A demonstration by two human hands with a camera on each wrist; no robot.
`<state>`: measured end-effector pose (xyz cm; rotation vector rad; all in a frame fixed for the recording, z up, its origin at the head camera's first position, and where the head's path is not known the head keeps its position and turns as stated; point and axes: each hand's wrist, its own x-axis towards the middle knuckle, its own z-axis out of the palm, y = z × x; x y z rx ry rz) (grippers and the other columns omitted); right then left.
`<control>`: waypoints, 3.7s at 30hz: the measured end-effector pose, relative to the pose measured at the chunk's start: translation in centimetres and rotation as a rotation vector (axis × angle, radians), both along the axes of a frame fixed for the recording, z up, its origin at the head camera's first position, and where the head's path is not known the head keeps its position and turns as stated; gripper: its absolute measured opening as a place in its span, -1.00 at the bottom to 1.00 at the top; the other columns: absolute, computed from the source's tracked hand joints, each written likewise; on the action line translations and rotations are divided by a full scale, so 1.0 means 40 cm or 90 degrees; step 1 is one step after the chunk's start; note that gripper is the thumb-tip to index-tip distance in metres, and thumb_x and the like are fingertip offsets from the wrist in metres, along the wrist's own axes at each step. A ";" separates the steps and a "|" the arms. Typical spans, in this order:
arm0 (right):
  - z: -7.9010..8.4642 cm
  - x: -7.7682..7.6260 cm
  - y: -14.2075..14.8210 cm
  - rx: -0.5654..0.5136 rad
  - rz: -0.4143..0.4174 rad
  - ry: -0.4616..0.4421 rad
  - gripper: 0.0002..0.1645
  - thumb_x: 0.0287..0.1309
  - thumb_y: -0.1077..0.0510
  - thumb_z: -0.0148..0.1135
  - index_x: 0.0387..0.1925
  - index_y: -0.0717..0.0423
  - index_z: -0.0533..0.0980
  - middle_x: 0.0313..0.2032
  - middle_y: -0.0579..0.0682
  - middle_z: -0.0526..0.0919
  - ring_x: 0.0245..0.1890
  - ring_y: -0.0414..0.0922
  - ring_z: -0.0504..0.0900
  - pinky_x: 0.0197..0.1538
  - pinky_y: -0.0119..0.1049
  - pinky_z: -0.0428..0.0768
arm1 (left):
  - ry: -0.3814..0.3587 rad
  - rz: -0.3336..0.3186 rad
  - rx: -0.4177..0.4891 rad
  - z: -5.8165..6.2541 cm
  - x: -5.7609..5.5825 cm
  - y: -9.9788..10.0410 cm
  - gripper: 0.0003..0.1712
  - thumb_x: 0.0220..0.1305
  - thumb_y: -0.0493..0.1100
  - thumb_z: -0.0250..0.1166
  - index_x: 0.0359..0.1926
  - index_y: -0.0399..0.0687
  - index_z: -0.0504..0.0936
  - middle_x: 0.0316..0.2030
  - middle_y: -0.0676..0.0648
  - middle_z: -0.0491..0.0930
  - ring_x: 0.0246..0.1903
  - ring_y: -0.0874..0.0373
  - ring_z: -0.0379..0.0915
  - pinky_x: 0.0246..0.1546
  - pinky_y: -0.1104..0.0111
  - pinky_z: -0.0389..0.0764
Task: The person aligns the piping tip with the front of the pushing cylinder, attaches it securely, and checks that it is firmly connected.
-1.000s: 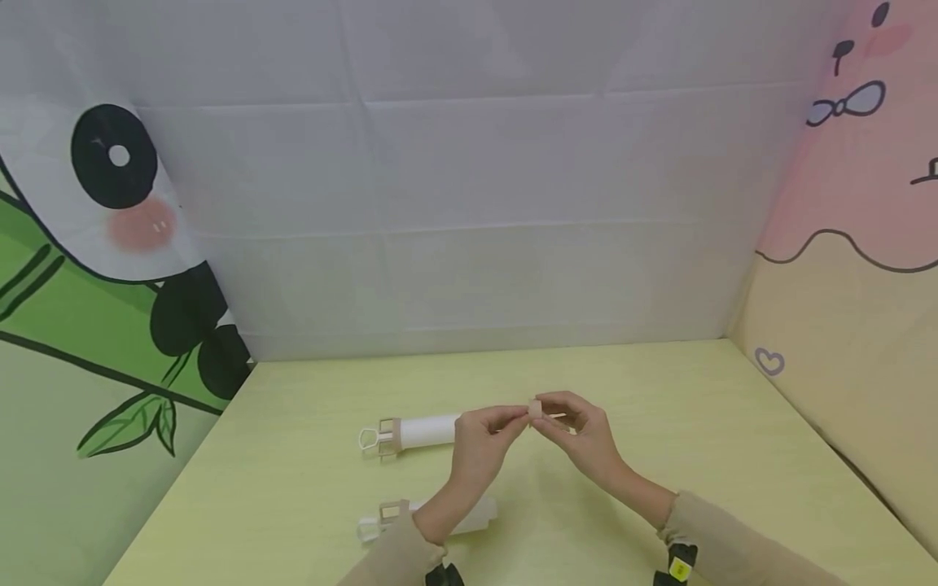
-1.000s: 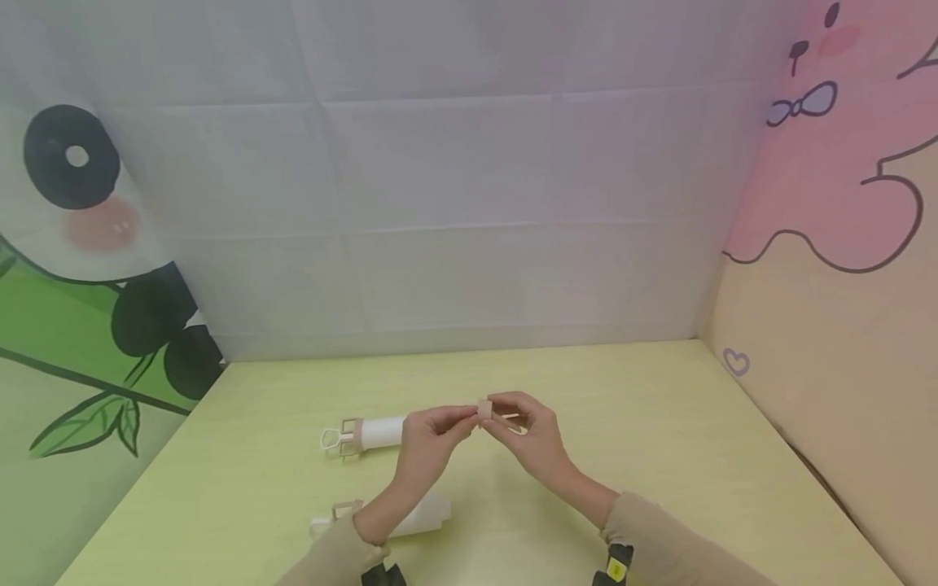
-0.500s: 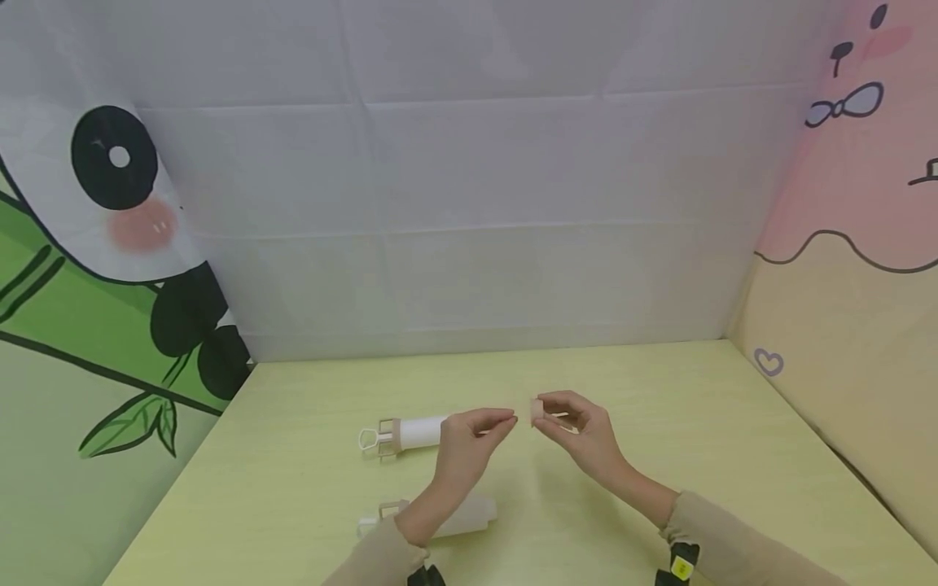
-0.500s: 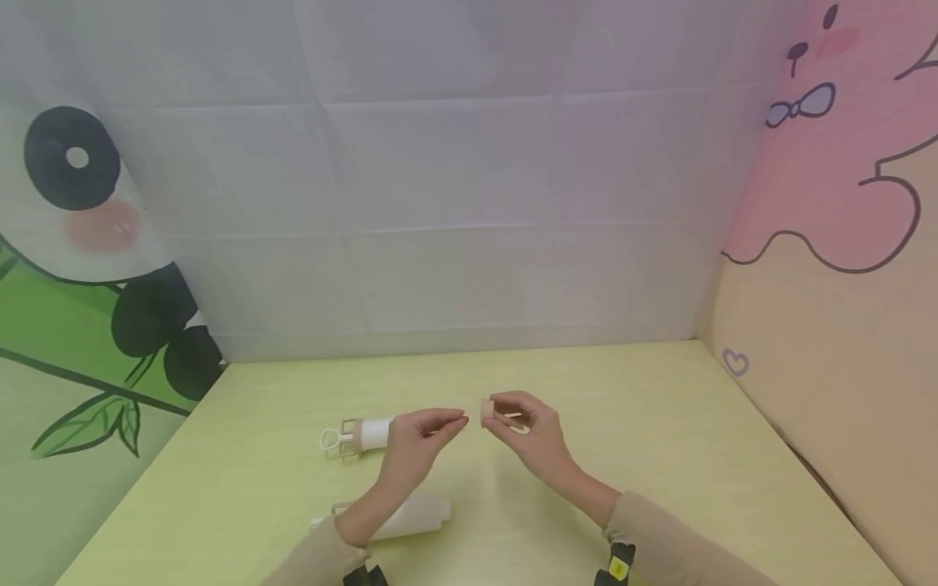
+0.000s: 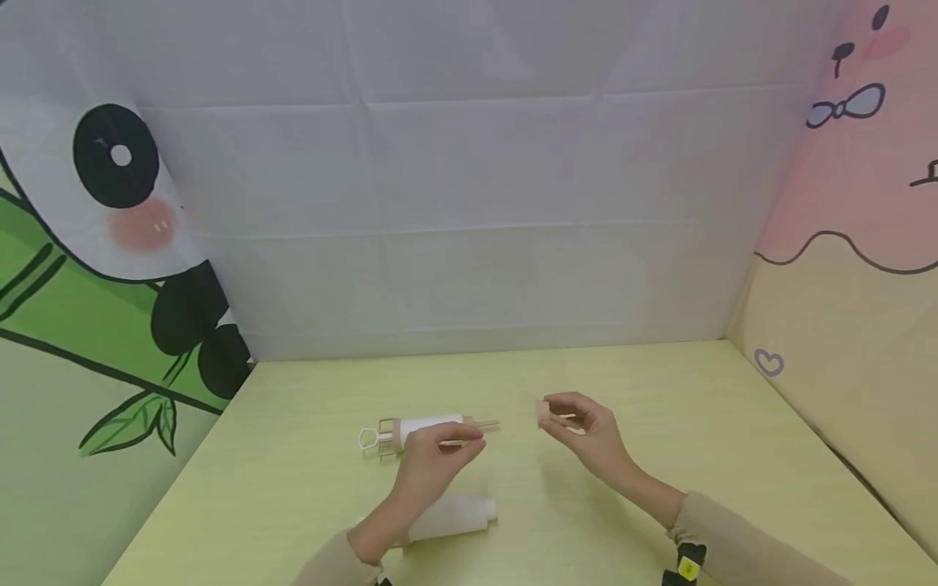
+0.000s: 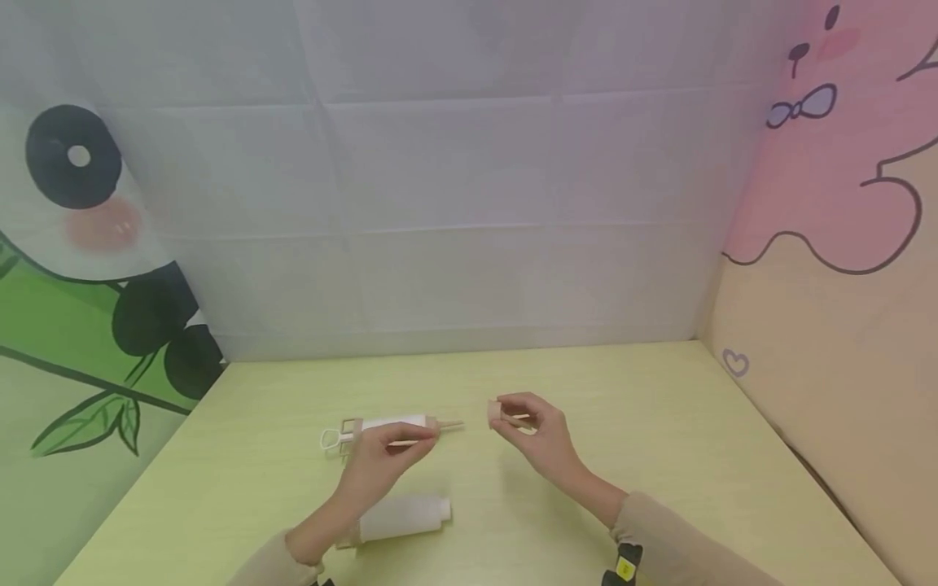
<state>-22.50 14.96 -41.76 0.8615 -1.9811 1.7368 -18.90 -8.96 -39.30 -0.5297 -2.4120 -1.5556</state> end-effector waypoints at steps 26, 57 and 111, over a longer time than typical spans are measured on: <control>-0.010 0.027 0.007 0.047 0.022 -0.050 -0.69 -0.03 0.44 0.24 -0.15 0.37 0.49 -0.26 0.24 0.59 -0.26 -0.28 0.57 -0.21 -0.39 0.59 | -0.150 -0.160 -0.279 -0.084 0.045 -0.231 -0.33 -0.11 0.03 0.44 -0.02 -0.29 0.50 -0.06 -0.20 0.53 -0.07 -0.13 0.42 -0.14 0.13 0.53; 0.011 0.043 -0.001 0.091 0.018 -0.067 -0.68 -0.05 0.45 0.26 -0.17 0.37 0.50 -0.27 0.23 0.59 -0.28 -0.22 0.57 -0.19 -0.35 0.59 | -0.093 -0.219 -0.233 -0.080 -0.034 -0.209 -0.55 -0.15 -0.12 0.48 -0.18 -0.23 0.63 -0.20 -0.08 0.59 -0.20 0.13 0.48 -0.27 0.44 0.55; 0.035 0.015 -0.042 0.049 0.104 0.091 -0.62 -0.14 0.49 0.29 -0.17 0.30 0.52 -0.24 0.17 0.61 -0.24 -0.17 0.62 -0.22 -0.21 0.61 | -0.109 -0.253 -0.170 0.102 -0.094 -0.167 -0.57 0.01 -0.15 0.39 -0.05 -0.18 0.60 -0.12 -0.17 0.56 -0.30 0.10 0.50 -0.41 0.38 0.60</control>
